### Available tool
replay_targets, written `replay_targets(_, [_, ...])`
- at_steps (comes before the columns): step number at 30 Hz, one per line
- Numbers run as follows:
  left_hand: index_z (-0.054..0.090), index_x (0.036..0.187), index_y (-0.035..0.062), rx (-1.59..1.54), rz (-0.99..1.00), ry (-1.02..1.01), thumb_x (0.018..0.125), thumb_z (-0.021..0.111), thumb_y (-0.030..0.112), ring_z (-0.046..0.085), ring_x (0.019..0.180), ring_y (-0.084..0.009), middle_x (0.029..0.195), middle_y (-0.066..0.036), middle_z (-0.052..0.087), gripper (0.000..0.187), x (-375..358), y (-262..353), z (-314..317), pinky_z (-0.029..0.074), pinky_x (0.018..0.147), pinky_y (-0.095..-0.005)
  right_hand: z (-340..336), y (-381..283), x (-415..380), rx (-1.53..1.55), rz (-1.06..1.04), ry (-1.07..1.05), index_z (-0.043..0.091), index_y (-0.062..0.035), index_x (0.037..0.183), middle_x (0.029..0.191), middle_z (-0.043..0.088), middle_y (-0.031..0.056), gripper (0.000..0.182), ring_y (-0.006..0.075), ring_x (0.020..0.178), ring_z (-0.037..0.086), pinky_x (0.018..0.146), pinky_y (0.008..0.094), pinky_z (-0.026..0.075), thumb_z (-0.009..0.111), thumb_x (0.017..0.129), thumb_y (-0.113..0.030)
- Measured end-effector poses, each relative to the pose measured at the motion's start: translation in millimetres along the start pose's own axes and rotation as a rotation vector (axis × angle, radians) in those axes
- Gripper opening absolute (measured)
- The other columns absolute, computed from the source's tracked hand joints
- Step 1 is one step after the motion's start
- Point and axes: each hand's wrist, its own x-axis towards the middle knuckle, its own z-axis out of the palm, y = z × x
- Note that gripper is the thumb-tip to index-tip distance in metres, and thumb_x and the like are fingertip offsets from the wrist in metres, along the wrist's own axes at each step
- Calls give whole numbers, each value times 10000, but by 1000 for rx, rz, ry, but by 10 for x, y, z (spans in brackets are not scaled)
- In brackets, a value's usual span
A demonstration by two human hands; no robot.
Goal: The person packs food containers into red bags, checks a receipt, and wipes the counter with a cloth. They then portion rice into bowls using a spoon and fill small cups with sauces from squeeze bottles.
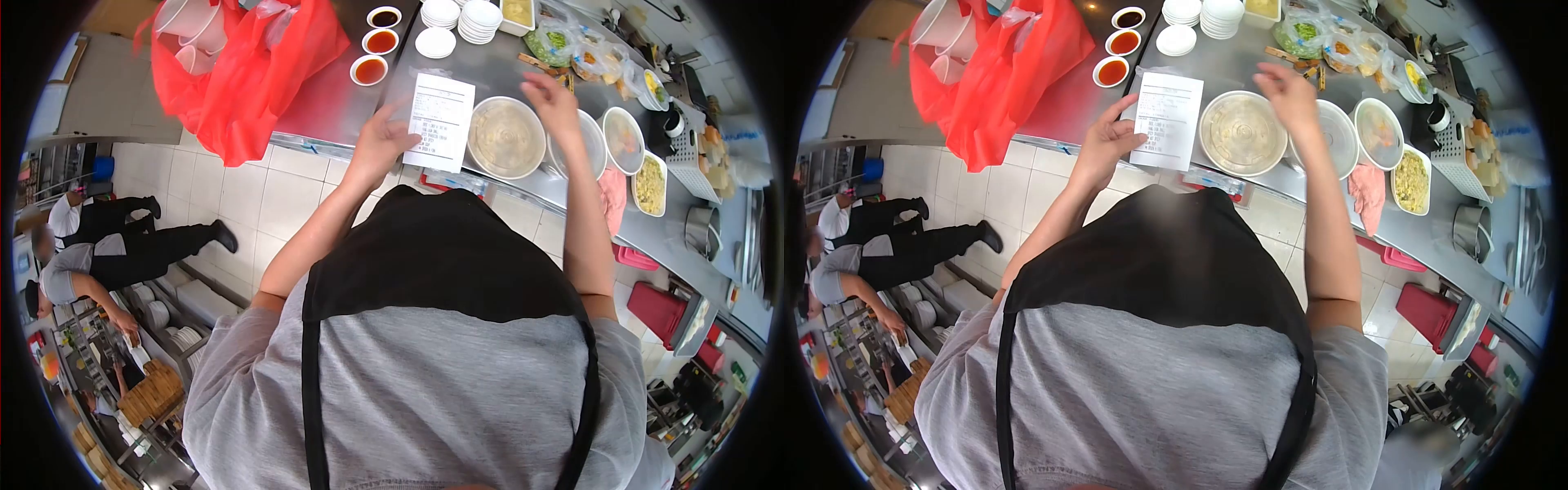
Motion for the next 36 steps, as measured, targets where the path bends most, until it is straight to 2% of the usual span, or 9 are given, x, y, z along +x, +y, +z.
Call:
replay_targets(11, [305, 1289, -21, 30, -15, 94, 754, 503, -66, 567, 721, -93, 848, -81, 620, 572, -33, -73, -1, 422, 614, -204, -671, 667, 46, -80, 22, 12, 616, -66, 1012, 904, 639, 138, 250, 224, 842, 617, 743, 280, 452, 560, 800, -187])
replay_targets(16, [311, 1277, -27, 89, -31, 83, 752, 490, -79, 578, 827, -129, 906, -119, 617, 556, -25, 15, 23, 435, 734, -232, -1359, 579, -181, -403, 166, 88, 642, -52, 947, 852, 646, 137, 213, 229, 783, 626, 703, 283, 462, 567, 779, -159])
replay_targets(18, [302, 1280, -36, 99, -29, 86, 755, 494, -73, 580, 824, -128, 906, -118, 618, 560, -13, 8, 12, 437, 731, -232, -1576, 720, -409, -192, 348, 157, 649, -30, 910, 766, 649, 123, 217, 215, 682, 627, 645, 300, 468, 558, 782, -178])
replay_targets(23, [288, 1282, -49, 95, -47, 82, 756, 500, -62, 577, 783, -110, 899, -114, 620, 567, 23, -10, 23, 431, 698, -220, -1869, 1268, -885, -516, 712, 357, 639, -13, 912, 742, 635, 90, 226, 169, 612, 589, 558, 276, 449, 554, 776, -173])
replay_targets(26, [289, 1281, -50, 122, -55, 74, 754, 501, -60, 572, 771, -100, 889, -107, 621, 568, 58, -67, -1, 428, 686, -212, -1642, 2170, -991, 162, 621, 443, 567, 26, 977, 820, 595, 125, 237, 207, 694, 610, 582, 266, 497, 508, 790, -107])
replay_targets(29, [293, 1279, -47, 76, -27, 92, 746, 504, -61, 570, 765, -106, 869, -103, 622, 573, 61, -73, -4, 427, 680, -214, -1508, 2237, -927, 604, 700, 602, 534, 38, 1030, 932, 575, 168, 321, 198, 691, 588, 576, 293, 489, 545, 739, -95])
replay_targets(31, [329, 1271, -27, 100, 7, 93, 744, 525, -45, 496, 654, -36, 823, -43, 614, 563, 51, -57, -3, 350, 553, -176, -1545, 1859, -882, 328, 690, 659, 509, 70, 1021, 912, 572, 185, 307, 226, 714, 602, 596, 300, 521, 502, 747, -68])
replay_targets(33, [342, 1271, -2, 47, 0, 89, 743, 534, -36, 528, 692, -61, 833, -46, 615, 563, 51, -109, -54, 388, 605, -191, -1658, 1383, -777, 526, 586, 688, 466, 97, 1062, 930, 568, 186, 326, 247, 758, 615, 609, 300, 537, 463, 767, -42])
replay_targets(36, [364, 1262, 19, 74, 1, 66, 740, 525, -42, 556, 766, -111, 839, -53, 607, 549, 56, -234, -134, 426, 708, -239, -1802, 855, -441, 335, 298, 654, 411, 109, 1120, 999, 549, 194, 344, 265, 793, 617, 635, 313, 543, 440, 807, -30])
